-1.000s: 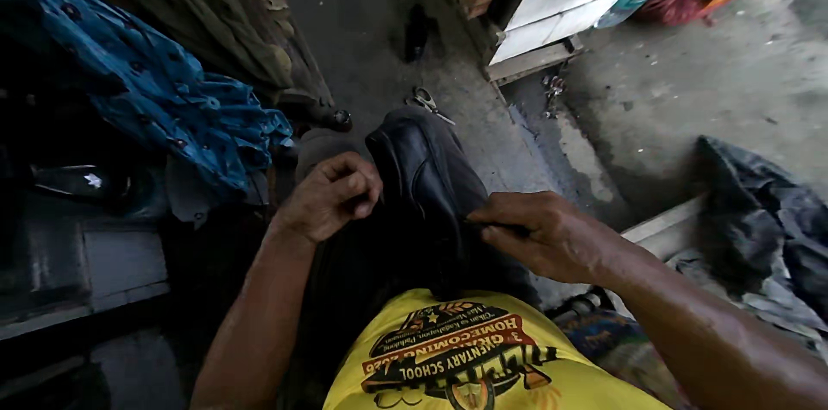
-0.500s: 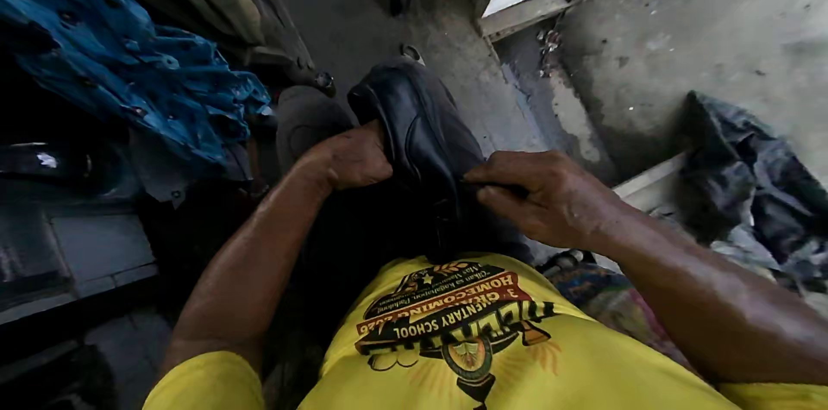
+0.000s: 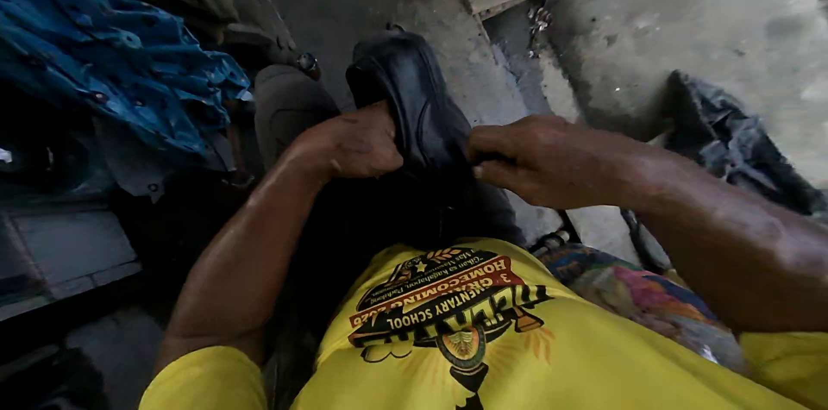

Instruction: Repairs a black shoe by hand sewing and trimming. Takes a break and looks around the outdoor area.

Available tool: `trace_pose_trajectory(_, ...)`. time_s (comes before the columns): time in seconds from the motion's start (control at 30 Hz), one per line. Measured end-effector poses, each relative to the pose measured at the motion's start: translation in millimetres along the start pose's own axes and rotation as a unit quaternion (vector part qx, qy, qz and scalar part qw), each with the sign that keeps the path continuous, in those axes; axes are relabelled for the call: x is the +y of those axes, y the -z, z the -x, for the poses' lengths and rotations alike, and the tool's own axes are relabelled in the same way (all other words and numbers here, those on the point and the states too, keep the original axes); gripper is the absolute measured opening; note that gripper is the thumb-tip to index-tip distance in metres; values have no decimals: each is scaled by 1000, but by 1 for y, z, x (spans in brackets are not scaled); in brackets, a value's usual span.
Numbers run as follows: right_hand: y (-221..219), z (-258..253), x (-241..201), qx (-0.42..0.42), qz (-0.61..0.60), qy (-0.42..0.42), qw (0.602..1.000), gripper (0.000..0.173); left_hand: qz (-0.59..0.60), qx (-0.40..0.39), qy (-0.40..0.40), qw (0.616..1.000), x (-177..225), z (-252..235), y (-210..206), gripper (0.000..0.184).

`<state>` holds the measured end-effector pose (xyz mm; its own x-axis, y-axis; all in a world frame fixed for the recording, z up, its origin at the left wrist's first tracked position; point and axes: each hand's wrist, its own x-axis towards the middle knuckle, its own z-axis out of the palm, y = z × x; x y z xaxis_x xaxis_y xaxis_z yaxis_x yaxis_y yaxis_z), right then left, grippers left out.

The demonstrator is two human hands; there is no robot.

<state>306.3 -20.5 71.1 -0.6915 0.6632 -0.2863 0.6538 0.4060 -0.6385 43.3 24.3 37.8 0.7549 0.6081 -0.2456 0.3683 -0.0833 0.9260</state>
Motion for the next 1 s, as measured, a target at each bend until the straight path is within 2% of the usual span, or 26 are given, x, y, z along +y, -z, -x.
trace_pose_trajectory(0.03, -3, -1, 2, 9, -16, -8, 1000, 11, -1, 0, -16, 1000, -2, -1, 0, 26)
trace_pose_trajectory(0.13, -26, 5, 13, 116, -4, 9, 993, 19, 59, -1, -56, 997, -11, -3, -3, 30)
trace_pose_trajectory(0.23, -42, 13, 19, 198, -6, -16, 980, 25, 45, -4, -31, 998, -9, -6, -4, 25)
trace_pose_trajectory(0.4, -57, 17, 24, 270, -41, -26, 962, 25, 40, 1, -59, 997, -14, -11, -6, 21)
trace_pose_trajectory(0.5, -40, 31, 39, 313, -43, -105, 943, 27, 35, 11, -64, 997, -17, -7, -4, 26)
trace_pose_trajectory(0.63, -25, 49, 61, 386, -100, -190, 897, 28, 61, 48, -68, 995, -23, -5, -4, 18)
trace_pose_trajectory(0.7, -29, 47, 59, 364, -200, -190, 890, 30, 106, 90, -31, 990, -24, -1, -5, 24)
trace_pose_trajectory(0.77, -37, 41, 47, 304, -336, -147, 879, 34, 170, 132, -20, 976, -27, 4, -7, 34)
trace_pose_trajectory(0.8, -41, 38, 39, 268, -404, -112, 868, 35, 168, 149, -30, 974, -29, 5, -7, 35)
trace_pose_trajectory(0.87, -50, 32, 23, 189, -496, -36, 847, 33, 77, 175, -43, 981, -30, 9, -4, 33)
trace_pose_trajectory(0.93, -54, 30, 13, 107, -485, 36, 867, 33, -41, 206, -15, 978, -28, 15, 1, 25)
trace_pose_trajectory(1.0, -51, 32, 11, 25, -423, 102, 900, 34, -99, 226, 17, 969, -25, 24, 3, 12)
